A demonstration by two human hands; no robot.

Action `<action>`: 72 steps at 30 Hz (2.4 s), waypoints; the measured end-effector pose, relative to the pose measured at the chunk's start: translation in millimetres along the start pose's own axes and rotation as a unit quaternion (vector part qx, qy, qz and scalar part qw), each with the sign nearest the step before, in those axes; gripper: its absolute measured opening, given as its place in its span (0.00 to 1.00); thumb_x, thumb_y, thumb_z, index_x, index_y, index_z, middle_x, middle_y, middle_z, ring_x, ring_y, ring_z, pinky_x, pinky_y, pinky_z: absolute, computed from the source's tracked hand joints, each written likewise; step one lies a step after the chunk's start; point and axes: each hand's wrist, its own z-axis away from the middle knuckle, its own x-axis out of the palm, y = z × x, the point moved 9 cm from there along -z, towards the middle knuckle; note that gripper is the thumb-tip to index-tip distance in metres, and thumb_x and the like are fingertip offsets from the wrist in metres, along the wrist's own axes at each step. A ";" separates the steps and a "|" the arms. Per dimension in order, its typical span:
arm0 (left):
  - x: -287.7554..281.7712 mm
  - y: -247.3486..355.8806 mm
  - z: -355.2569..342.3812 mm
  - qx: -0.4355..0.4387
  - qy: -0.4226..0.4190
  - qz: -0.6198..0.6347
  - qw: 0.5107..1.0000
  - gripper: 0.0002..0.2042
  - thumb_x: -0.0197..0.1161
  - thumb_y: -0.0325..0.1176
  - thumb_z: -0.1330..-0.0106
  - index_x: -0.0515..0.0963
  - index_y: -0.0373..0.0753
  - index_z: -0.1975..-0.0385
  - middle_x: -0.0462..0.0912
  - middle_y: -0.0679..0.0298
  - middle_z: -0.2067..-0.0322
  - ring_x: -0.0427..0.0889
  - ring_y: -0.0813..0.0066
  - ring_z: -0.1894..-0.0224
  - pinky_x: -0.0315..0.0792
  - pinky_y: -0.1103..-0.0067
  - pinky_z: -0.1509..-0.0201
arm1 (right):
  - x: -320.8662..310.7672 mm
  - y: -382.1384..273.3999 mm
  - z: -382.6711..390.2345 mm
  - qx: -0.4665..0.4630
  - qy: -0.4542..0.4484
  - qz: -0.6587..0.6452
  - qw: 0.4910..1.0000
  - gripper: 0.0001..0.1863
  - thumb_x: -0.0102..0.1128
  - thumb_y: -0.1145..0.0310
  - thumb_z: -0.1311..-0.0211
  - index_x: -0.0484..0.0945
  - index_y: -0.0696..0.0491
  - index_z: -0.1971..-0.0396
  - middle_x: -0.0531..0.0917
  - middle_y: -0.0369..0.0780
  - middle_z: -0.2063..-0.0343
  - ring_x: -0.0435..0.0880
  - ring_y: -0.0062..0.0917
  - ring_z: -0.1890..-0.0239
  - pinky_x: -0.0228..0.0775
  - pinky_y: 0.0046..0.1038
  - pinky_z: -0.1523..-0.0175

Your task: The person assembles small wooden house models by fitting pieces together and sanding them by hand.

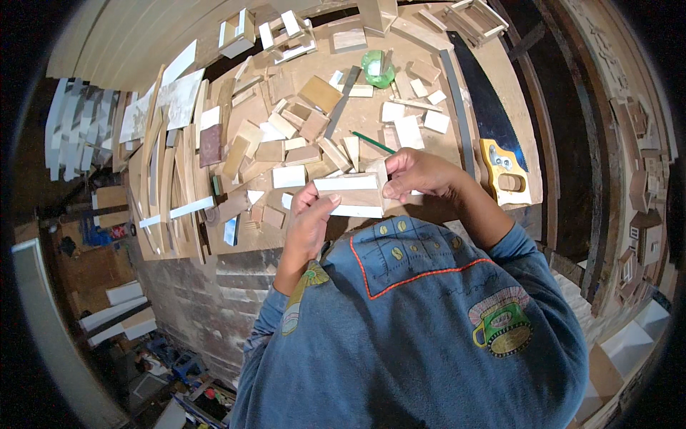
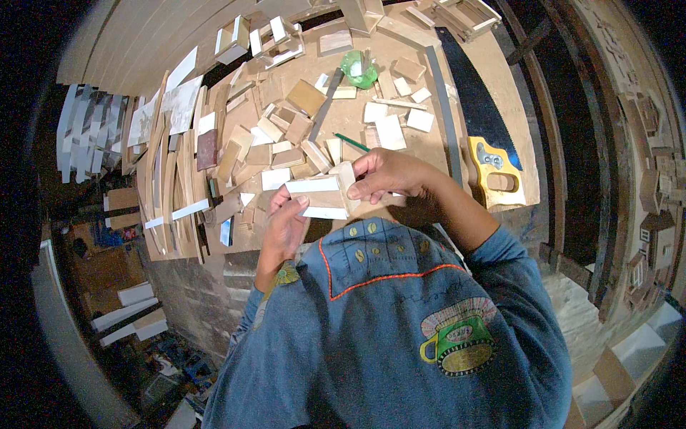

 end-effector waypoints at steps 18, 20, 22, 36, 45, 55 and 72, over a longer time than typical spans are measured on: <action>-10.4 -8.2 -7.7 -0.093 0.080 0.061 0.991 0.13 0.62 0.32 0.37 0.75 0.33 0.56 0.82 0.60 0.62 0.82 0.73 0.63 0.79 0.78 0.63 | -1.2 15.3 -18.7 -0.021 -0.020 -0.190 0.981 0.10 0.66 0.63 0.39 0.79 0.53 0.65 0.80 0.29 0.76 0.79 0.12 0.76 0.71 0.13 0.72; -12.9 -10.5 -7.6 -0.102 0.081 0.056 0.990 0.12 0.62 0.32 0.37 0.76 0.33 0.58 0.82 0.60 0.63 0.82 0.73 0.64 0.79 0.77 0.63 | -2.6 17.1 -19.6 -0.028 -0.020 -0.194 0.980 0.10 0.66 0.63 0.39 0.79 0.53 0.65 0.80 0.29 0.75 0.80 0.12 0.76 0.72 0.13 0.72; -11.7 -9.0 -7.5 -0.092 0.088 0.047 0.991 0.12 0.63 0.32 0.38 0.76 0.33 0.59 0.82 0.60 0.63 0.82 0.74 0.65 0.79 0.78 0.64 | -3.5 20.2 -21.2 -0.034 -0.025 -0.204 0.978 0.09 0.64 0.65 0.38 0.78 0.53 0.65 0.81 0.30 0.75 0.81 0.12 0.75 0.74 0.14 0.71; 8.8 13.2 -2.2 0.031 0.038 -0.020 0.999 0.15 0.61 0.25 0.41 0.77 0.31 0.54 0.83 0.58 0.59 0.83 0.72 0.56 0.74 0.74 0.48 | 4.3 15.0 -12.1 -0.081 -0.061 -0.200 0.975 0.11 0.61 0.65 0.36 0.76 0.56 0.59 0.82 0.36 0.69 0.83 0.18 0.69 0.80 0.22 0.68; 5.5 1.7 -2.8 -0.020 0.005 0.180 0.983 0.19 0.61 0.25 0.40 0.72 0.31 0.48 0.81 0.55 0.56 0.82 0.68 0.56 0.78 0.74 0.57 | 9.8 -22.1 -0.6 -0.169 0.105 0.064 0.978 0.11 0.68 0.71 0.44 0.79 0.57 0.61 0.80 0.34 0.70 0.81 0.16 0.70 0.75 0.19 0.67; -17.4 -7.8 -1.2 -0.028 0.092 0.130 0.987 0.15 0.62 0.31 0.37 0.73 0.38 0.52 0.82 0.61 0.58 0.83 0.72 0.60 0.81 0.78 0.62 | 16.8 -69.6 44.0 -0.331 0.380 0.438 0.744 0.14 0.71 0.74 0.54 0.81 0.57 0.64 0.81 0.42 0.67 0.83 0.30 0.64 0.77 0.25 0.61; -9.5 -26.1 0.4 -0.118 0.032 0.265 0.956 0.14 0.62 0.30 0.37 0.74 0.36 0.53 0.83 0.60 0.59 0.83 0.72 0.63 0.80 0.79 0.62 | 20.7 -76.6 48.9 -0.362 0.348 0.313 0.807 0.33 0.80 0.72 0.65 0.73 0.57 0.54 0.81 0.38 0.63 0.80 0.23 0.61 0.73 0.27 0.52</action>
